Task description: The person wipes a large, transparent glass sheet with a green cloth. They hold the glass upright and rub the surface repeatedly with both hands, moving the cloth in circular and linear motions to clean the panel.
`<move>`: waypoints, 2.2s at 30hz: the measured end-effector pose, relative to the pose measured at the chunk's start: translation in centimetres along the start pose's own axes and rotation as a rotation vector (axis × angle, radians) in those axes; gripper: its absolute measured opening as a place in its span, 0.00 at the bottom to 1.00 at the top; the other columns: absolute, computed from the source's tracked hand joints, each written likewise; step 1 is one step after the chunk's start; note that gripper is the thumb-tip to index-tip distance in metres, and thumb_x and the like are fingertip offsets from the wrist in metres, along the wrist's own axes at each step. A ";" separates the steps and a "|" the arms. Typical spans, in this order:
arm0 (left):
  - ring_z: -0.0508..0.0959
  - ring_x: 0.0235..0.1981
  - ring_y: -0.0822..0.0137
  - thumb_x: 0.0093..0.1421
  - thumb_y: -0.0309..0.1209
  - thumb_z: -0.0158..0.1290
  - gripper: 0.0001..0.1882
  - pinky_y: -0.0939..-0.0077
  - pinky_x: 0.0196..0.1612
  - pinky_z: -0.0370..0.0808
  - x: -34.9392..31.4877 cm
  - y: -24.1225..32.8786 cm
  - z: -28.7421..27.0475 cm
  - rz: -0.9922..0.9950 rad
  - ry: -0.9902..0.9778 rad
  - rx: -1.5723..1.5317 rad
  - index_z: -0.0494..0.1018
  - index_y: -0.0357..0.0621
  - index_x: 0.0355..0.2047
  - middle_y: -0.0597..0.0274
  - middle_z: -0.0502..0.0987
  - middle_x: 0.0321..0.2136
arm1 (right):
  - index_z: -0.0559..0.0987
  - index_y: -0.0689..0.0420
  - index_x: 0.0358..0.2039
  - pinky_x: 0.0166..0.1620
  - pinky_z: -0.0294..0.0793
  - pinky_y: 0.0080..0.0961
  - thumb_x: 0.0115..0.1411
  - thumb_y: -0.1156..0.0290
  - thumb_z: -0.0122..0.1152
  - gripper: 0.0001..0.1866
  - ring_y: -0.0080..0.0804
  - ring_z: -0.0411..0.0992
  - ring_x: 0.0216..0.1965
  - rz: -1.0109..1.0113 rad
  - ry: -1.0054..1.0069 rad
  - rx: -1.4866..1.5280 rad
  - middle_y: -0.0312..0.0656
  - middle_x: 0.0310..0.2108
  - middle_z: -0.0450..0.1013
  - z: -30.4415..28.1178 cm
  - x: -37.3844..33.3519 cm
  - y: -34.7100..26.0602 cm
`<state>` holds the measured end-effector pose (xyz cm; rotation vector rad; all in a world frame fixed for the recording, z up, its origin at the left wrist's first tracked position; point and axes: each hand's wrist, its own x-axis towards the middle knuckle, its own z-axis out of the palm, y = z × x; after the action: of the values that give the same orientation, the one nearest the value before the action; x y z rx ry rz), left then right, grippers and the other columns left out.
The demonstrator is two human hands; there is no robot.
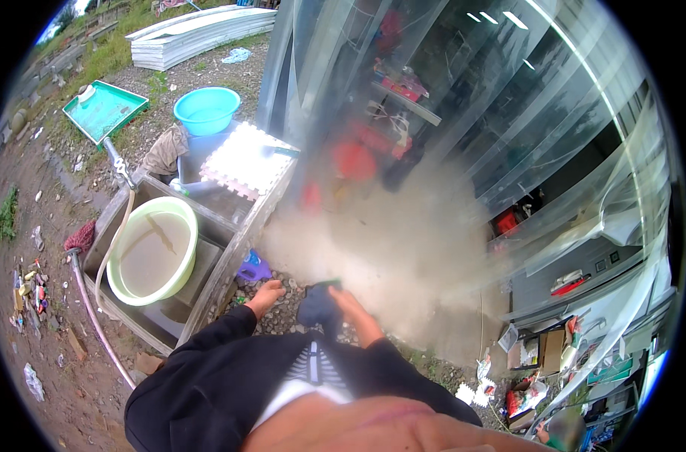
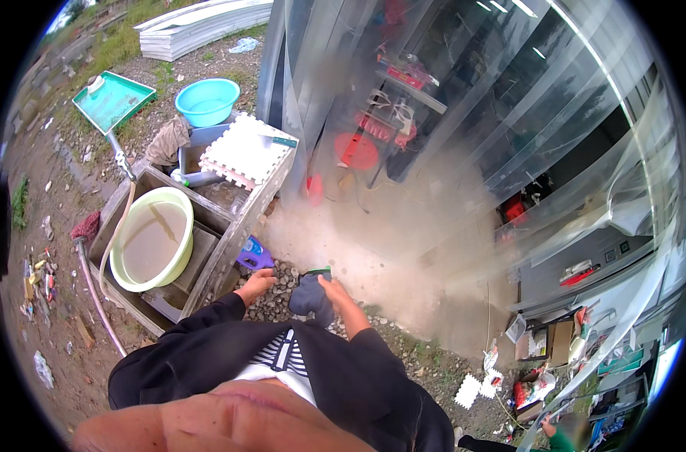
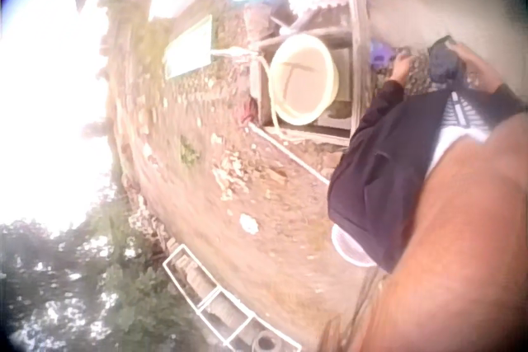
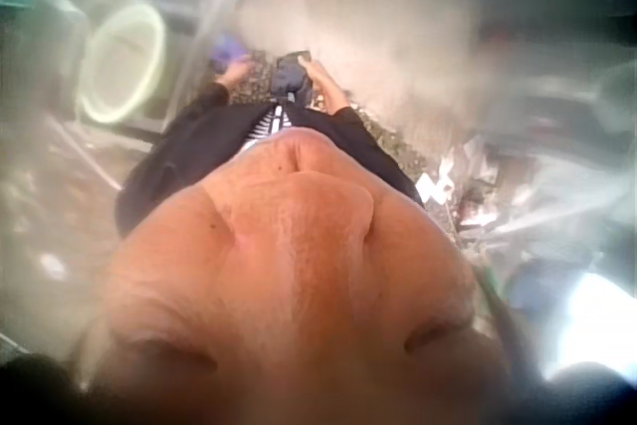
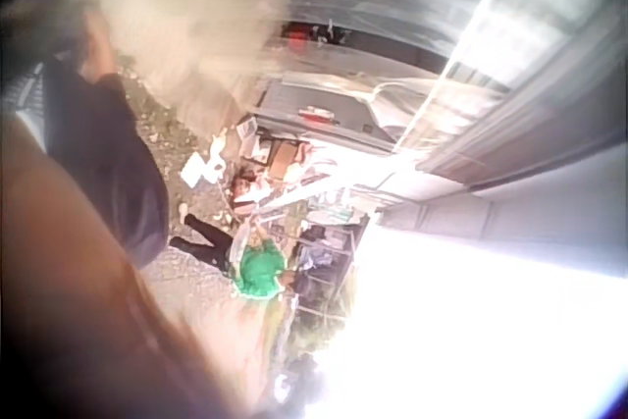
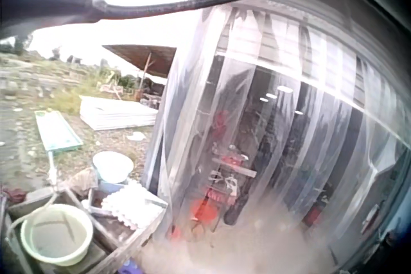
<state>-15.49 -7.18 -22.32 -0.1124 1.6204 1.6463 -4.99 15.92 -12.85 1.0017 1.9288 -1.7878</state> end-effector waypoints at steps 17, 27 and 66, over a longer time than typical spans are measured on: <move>0.72 0.46 0.73 0.63 0.36 0.52 0.21 0.76 0.53 0.66 15.4 20.0 15.7 0.310 -0.512 0.199 0.69 0.39 0.53 0.65 0.75 0.45 | 0.70 0.63 0.50 0.48 0.71 0.30 0.65 0.60 0.52 0.20 0.32 0.72 0.45 -0.333 -0.355 0.491 0.43 0.45 0.72 -18.1 10.3 -18.5; 0.75 0.45 0.68 0.63 0.37 0.51 0.27 0.70 0.50 0.69 21.2 31.3 8.2 0.329 0.166 -0.010 0.61 0.44 0.60 0.62 0.72 0.49 | 0.70 0.65 0.49 0.49 0.72 0.33 0.65 0.61 0.52 0.20 0.37 0.73 0.45 -0.244 -0.406 0.644 0.48 0.45 0.72 -23.9 17.5 -17.1; 0.78 0.43 0.52 0.61 0.43 0.49 0.25 0.59 0.49 0.72 24.1 47.0 -0.2 0.729 -0.619 -0.210 0.72 0.31 0.48 0.43 0.77 0.41 | 0.72 0.66 0.48 0.48 0.73 0.28 0.62 0.66 0.57 0.19 0.31 0.73 0.45 -0.249 -0.223 0.361 0.44 0.44 0.73 -18.3 21.1 -25.4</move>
<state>-59.12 10.83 1.37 0.8924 1.0439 2.0937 -33.03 40.04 -5.23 0.6453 1.6892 -2.3380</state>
